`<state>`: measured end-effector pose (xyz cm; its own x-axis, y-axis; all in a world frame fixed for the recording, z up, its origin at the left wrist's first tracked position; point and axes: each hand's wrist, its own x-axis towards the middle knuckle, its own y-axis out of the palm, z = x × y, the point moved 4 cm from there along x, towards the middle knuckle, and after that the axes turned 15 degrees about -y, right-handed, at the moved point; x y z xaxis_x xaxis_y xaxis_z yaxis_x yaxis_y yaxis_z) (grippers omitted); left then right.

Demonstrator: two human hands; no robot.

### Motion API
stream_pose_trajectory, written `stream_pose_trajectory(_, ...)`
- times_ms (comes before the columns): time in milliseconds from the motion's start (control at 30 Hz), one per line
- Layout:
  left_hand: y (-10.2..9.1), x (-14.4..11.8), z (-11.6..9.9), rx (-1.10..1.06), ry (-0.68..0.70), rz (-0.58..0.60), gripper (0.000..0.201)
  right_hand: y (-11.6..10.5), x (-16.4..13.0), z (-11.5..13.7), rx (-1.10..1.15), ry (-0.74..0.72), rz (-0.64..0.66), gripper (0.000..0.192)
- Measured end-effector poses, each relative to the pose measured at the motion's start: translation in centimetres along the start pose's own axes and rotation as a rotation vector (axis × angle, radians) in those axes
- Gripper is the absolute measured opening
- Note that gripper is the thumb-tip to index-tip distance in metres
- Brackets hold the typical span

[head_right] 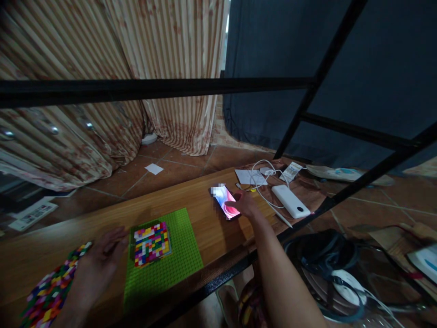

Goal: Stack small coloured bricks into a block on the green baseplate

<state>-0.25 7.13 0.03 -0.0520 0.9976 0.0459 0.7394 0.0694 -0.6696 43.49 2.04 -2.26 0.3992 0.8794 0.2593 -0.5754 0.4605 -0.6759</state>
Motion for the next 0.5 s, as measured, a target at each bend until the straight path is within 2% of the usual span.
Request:
stream_pose_trajectory(100,-0.2,0.1,-0.1,0.021,0.005,-0.008,0.048,-0.5,-0.3,-0.9,0.036,0.043,0.135,0.03)
stream_pose_trajectory(200,-0.2,0.1,-0.1,0.041,0.015,-0.015,0.046,-0.4,-0.2,-1.2,0.032,0.072,0.151,0.036)
stream_pose_trajectory(267,-0.2,0.1,0.0,0.052,0.016,-0.023,0.045,-0.1,0.2,-1.2,0.007,0.102,0.122,0.036)
stream_pose_trajectory(367,-0.1,0.2,0.2,0.055,0.022,-0.034,0.045,0.5,0.9,-1.3,-0.05,0.16,0.011,0.031)
stream_pose_trajectory(500,0.1,0.1,0.4,0.058,0.017,-0.018,0.046,0.5,0.9,-0.9,-0.104,0.211,-0.12,0.04)
